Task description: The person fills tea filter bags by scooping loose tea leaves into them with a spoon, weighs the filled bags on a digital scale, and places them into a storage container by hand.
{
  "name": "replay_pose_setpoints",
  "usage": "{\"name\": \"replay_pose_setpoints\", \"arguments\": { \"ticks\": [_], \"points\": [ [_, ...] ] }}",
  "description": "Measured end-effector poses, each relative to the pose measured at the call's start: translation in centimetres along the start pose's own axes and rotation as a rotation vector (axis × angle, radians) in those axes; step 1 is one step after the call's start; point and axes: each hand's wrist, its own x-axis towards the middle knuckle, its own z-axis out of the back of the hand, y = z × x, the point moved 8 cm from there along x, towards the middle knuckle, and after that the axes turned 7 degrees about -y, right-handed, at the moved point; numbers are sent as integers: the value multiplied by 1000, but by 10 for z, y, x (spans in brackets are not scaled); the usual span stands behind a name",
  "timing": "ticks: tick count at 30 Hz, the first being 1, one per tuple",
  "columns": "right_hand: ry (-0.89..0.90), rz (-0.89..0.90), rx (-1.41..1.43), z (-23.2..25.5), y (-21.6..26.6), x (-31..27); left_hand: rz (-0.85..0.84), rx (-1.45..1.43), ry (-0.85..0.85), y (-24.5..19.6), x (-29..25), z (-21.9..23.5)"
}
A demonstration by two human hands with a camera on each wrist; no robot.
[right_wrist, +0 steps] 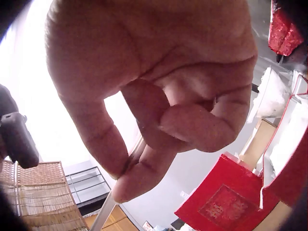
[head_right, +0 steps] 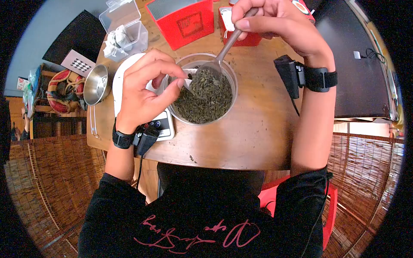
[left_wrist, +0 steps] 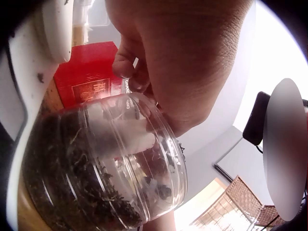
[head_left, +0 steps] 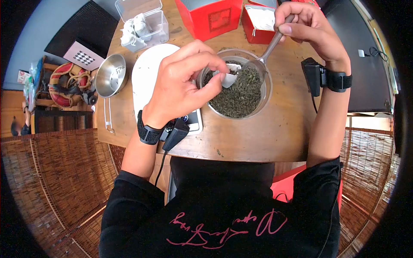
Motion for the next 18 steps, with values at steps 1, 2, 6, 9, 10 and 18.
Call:
{"name": "replay_pose_setpoints", "arguments": {
  "ticks": [1, 2, 6, 9, 10, 18],
  "points": [
    [0, -22, -85, 7, 0, 0, -1, -3, -1, 0, 0, 0],
    [2, -21, -84, 5, 3, 1, 1, -7, -1, 1, -1, 0],
    [-70, 36, -81, 8, 13, -2, -12, -5, -6, 0, -1, 0],
    [-91, 59, -122, 8, 19, -2, -7, 1, 12, 3, -2, -1],
    [-107, 77, -139, 6, 20, -2, -16, 1, 13, 3, -2, -1],
    [-141, 116, -206, -8, 40, -8, -20, 8, 15, 2, -3, -1]
  ]
}}
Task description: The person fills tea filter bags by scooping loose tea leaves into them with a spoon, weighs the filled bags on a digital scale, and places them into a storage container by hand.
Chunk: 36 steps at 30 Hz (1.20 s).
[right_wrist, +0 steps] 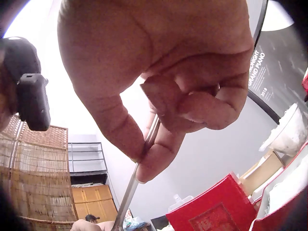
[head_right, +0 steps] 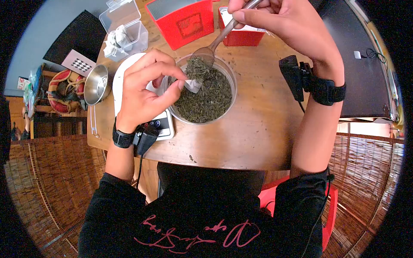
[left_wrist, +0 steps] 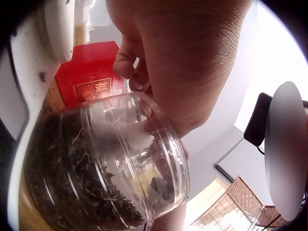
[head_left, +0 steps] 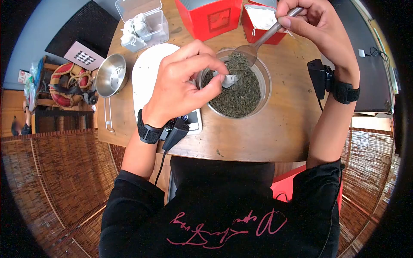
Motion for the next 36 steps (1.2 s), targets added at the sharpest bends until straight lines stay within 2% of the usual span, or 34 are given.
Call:
{"name": "replay_pose_setpoints", "arguments": {
  "ticks": [2, 3, 5, 7, 11, 13, 14, 16, 17, 19, 20, 22, 23, 24, 26, 27, 28, 30, 31, 36],
  "points": [
    [-17, 11, -36, -4, 20, -3, 4, -7, -7, 0, 1, 1],
    [-34, -43, -79, -6, 31, -5, 1, -5, -9, 0, 2, 1],
    [-50, -101, -121, -6, 28, -7, -30, -2, -15, -1, 1, 0],
    [-66, 27, -114, -5, 24, -7, -4, 2, -11, -2, 1, 1],
    [-52, 45, -151, -4, 35, -10, -21, 17, -21, -2, 2, 2],
    [-104, 211, -174, -4, 49, -11, -1, 17, -17, -1, 1, 2],
    [-104, 209, -174, -4, 58, -14, 14, 17, -15, -1, 2, 2],
    [-182, -35, -295, -7, 76, -17, 8, 10, -11, 0, 1, 1],
    [-183, -33, -296, -6, 69, -18, 4, 3, -5, 0, 1, 0],
    [-203, 251, -472, -10, 65, -24, 3, 11, -3, 0, 1, 1],
    [-203, 246, -472, -13, 62, -26, 3, 18, 0, 0, 1, 0],
    [-97, 189, -360, -29, 60, -23, 13, 17, -10, 0, 1, -1],
    [-59, 193, -432, -33, 73, -24, 22, 19, -23, 1, 2, 0],
    [-61, 194, -432, -32, 72, -25, 20, 19, -23, 0, 3, 0],
    [-153, 322, -384, -21, 74, -28, 30, 23, -24, 0, 1, 1],
    [-120, 224, -287, -13, 70, -22, 35, 23, -25, 1, 0, 1],
    [-118, 223, -287, -16, 66, -22, 28, 23, -28, 1, 0, 1],
    [-75, 405, -358, -30, 72, -28, 11, 20, -29, -1, 3, 0],
    [6, 239, -511, -39, 86, -28, 10, 24, -28, -1, 3, 0],
    [0, 253, -513, -40, 82, -31, 22, 22, -51, 1, 0, 2]
  ]
}}
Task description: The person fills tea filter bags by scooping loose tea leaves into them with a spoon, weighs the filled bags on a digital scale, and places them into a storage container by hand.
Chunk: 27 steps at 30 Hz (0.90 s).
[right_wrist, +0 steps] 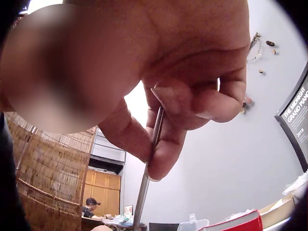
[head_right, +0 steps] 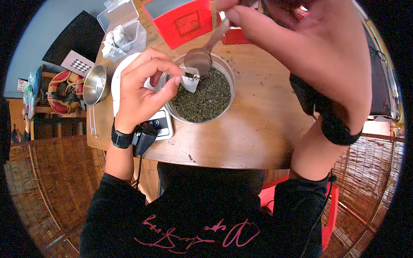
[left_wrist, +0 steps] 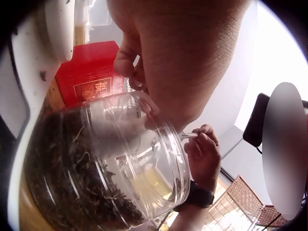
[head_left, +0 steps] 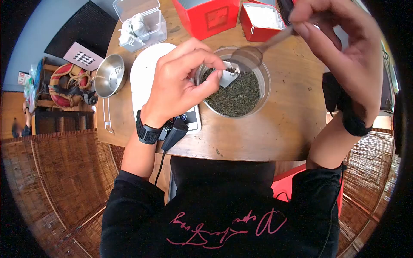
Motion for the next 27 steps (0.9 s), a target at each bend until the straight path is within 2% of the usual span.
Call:
{"name": "replay_pose_setpoints", "arguments": {
  "ticks": [17, 20, 21, 25, 27],
  "points": [
    [-112, 60, -76, 25, -20, -23, 40, -14, 9, 3, 1, -3],
    [-34, 52, -4, 14, -24, -20, 33, -12, 8, 1, 1, -2],
    [2, -89, 113, 8, -27, -16, 33, -13, 10, 1, 0, -2],
    [-34, -71, 103, 20, -31, -18, 69, -21, 27, 4, 1, -2],
    [-127, -122, 49, 27, -35, -20, 64, -28, 30, 3, -1, -3]
  ]
}}
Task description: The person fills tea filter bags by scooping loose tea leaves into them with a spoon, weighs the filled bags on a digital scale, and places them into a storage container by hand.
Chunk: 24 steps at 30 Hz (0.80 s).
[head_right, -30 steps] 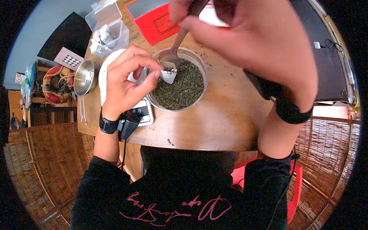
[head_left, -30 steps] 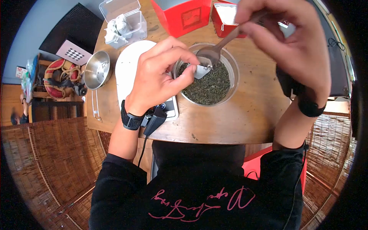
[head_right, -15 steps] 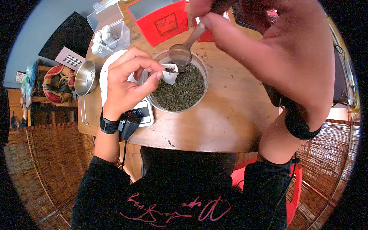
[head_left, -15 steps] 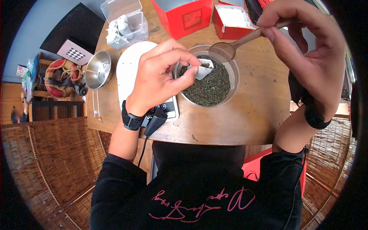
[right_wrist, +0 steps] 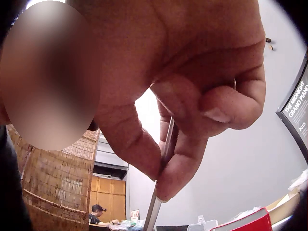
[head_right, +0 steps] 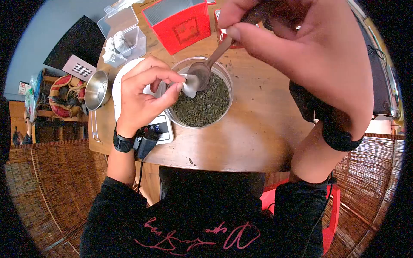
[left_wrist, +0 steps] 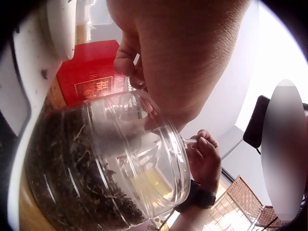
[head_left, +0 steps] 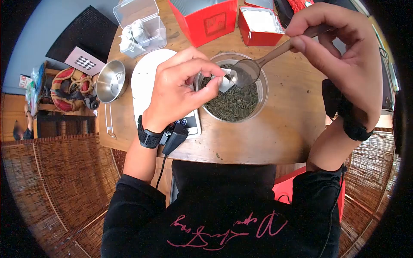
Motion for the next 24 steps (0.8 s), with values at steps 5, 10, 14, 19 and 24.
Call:
{"name": "replay_pose_setpoints", "arguments": {
  "ticks": [5, 10, 14, 19, 24],
  "points": [
    [77, -1, 23, -7, 7, 0, 11, 9, 6, 1, 1, 0],
    [119, 150, -58, -16, 22, 4, 8, -1, 5, 1, 1, 0],
    [-102, 37, 6, 1, 6, -4, -2, -12, -15, 0, 0, 0],
    [165, -13, 127, -14, 10, -9, -3, -5, -13, 1, 2, 0],
    [217, -52, 120, -22, 2, -4, -19, 2, -9, 1, 2, 0]
  ]
}}
